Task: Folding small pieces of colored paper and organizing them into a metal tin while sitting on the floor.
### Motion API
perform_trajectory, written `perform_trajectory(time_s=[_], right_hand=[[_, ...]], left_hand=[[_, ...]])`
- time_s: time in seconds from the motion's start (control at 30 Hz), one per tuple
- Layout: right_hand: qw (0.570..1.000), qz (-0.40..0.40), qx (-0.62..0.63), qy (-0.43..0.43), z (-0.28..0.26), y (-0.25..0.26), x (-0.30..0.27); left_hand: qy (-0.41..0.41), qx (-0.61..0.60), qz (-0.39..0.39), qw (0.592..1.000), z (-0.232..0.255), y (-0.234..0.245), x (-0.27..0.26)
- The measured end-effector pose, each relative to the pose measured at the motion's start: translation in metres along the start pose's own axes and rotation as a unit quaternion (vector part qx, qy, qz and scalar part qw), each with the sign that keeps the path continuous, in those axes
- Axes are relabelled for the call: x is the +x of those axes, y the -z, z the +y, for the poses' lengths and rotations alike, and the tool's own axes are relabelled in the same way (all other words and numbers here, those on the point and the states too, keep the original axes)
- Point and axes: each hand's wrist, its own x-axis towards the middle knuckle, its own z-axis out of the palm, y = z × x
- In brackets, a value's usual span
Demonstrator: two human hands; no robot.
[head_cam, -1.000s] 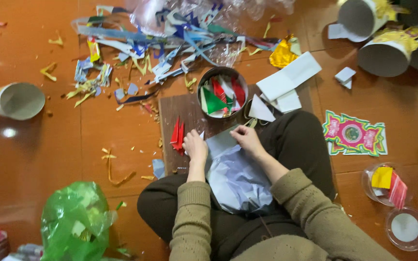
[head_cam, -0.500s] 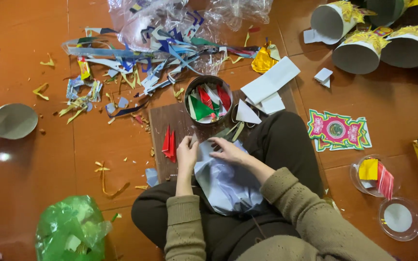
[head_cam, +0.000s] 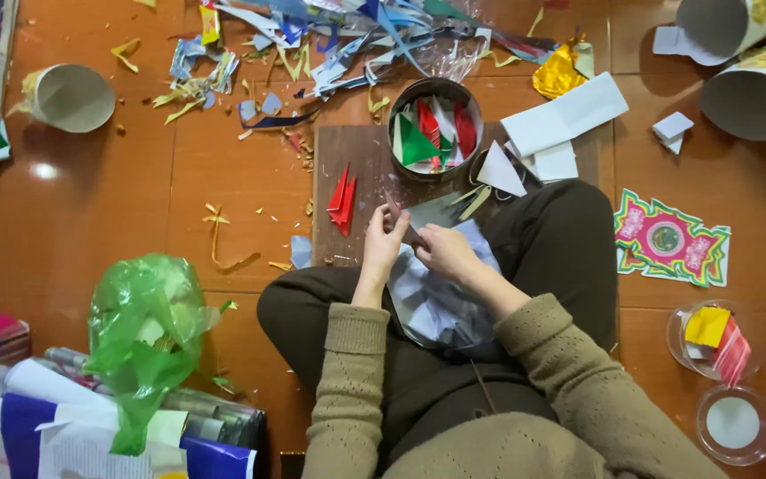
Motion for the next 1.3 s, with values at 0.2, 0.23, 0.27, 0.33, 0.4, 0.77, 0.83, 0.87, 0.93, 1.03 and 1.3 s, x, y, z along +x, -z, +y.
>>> perform_trajectory(time_s=[0.2,0.23,0.27,0.33,0.4,0.77,0.83,0.87,0.93,1.03,1.3], right_hand=[[1.000,-0.001,-0.014,-0.004,-0.006,0.000,0.003],[1.000,-0.001,-0.013,-0.004,-0.008,0.001,0.002],[1.000,-0.005,-0.015,-0.004,-0.011,0.003,0.002],[1.000,-0.010,-0.017,-0.004,-0.014,0.006,0.001],[1.000,-0.020,0.004,-0.008,-0.017,0.010,0.001],[0.954,0.031,0.278,-0.105,-0.038,0.042,0.002],[0.946,0.039,0.304,-0.108,-0.035,0.039,0.002],[0.941,0.046,0.316,-0.110,-0.035,0.040,0.002],[0.936,0.053,0.328,-0.111,-0.031,0.036,0.003],[0.933,0.067,0.338,-0.099,-0.024,0.029,0.004],[0.927,0.081,0.358,-0.081,-0.021,0.027,0.005]], left_hand=[[0.009,-0.077,0.002,0.997,-0.013,0.002,0.010],[0.010,-0.077,0.002,0.997,-0.011,0.002,0.009],[0.007,-0.086,0.004,0.996,-0.009,0.003,0.008],[0.003,-0.095,0.007,0.995,-0.010,0.002,0.009],[0.017,-0.113,-0.005,0.993,-0.015,0.001,0.013],[0.019,-0.178,-0.044,0.983,0.008,0.002,0.000],[0.014,-0.181,-0.055,0.982,0.006,0.000,0.000],[0.012,-0.181,-0.058,0.982,0.007,0.000,-0.001],[0.010,-0.182,-0.060,0.981,0.005,0.001,0.000],[-0.003,-0.171,-0.063,0.983,0.002,0.001,0.002],[0.024,-0.191,-0.059,0.979,0.012,0.002,-0.002]])
